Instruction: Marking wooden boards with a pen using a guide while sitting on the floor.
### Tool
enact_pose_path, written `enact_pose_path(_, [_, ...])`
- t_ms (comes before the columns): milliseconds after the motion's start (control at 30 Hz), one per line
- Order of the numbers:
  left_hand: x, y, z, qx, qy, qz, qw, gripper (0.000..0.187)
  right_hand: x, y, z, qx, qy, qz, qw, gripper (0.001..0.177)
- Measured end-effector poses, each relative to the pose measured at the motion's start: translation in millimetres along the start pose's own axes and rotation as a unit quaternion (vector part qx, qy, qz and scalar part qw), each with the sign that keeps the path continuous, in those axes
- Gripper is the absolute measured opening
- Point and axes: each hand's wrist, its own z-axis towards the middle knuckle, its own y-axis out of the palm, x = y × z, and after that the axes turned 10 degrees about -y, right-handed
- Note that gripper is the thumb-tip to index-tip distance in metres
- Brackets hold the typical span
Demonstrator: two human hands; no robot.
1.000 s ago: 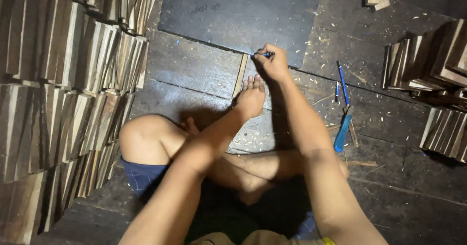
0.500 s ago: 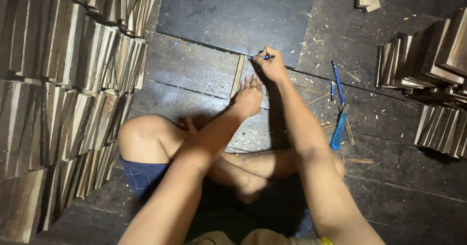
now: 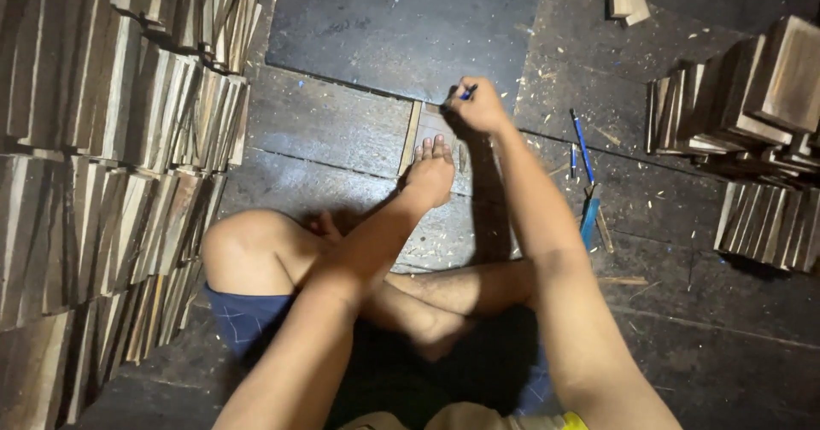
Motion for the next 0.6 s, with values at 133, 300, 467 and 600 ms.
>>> enact_pose_path(133, [-2.6, -0.6, 8.7, -0.014, -0.002, 0.013, 1.000, 0.097, 9.6, 33.8, 27.0, 0.027, -0.004, 0.029, 0.999, 0.010])
enact_pose_path(300, [-3.3, 9.1, 13.7, -0.037, -0.007, 0.006, 0.999, 0.100, 0.7, 11.0, 12.3, -0.036, 0.009, -0.058, 0.998, 0.008])
enact_pose_path(467, [-1.2, 4.0, 19.6, -0.046, -0.009, 0.004, 0.999, 0.101, -3.2, -11.8, 15.0, -0.075, 0.012, -0.109, 0.991, 0.009])
enact_pose_path(600, [-2.7, -2.3, 10.8, -0.053, -0.007, 0.006, 0.999, 0.101, -11.2, -1.4, 16.7, -0.143, -0.003, -0.193, 0.971, 0.009])
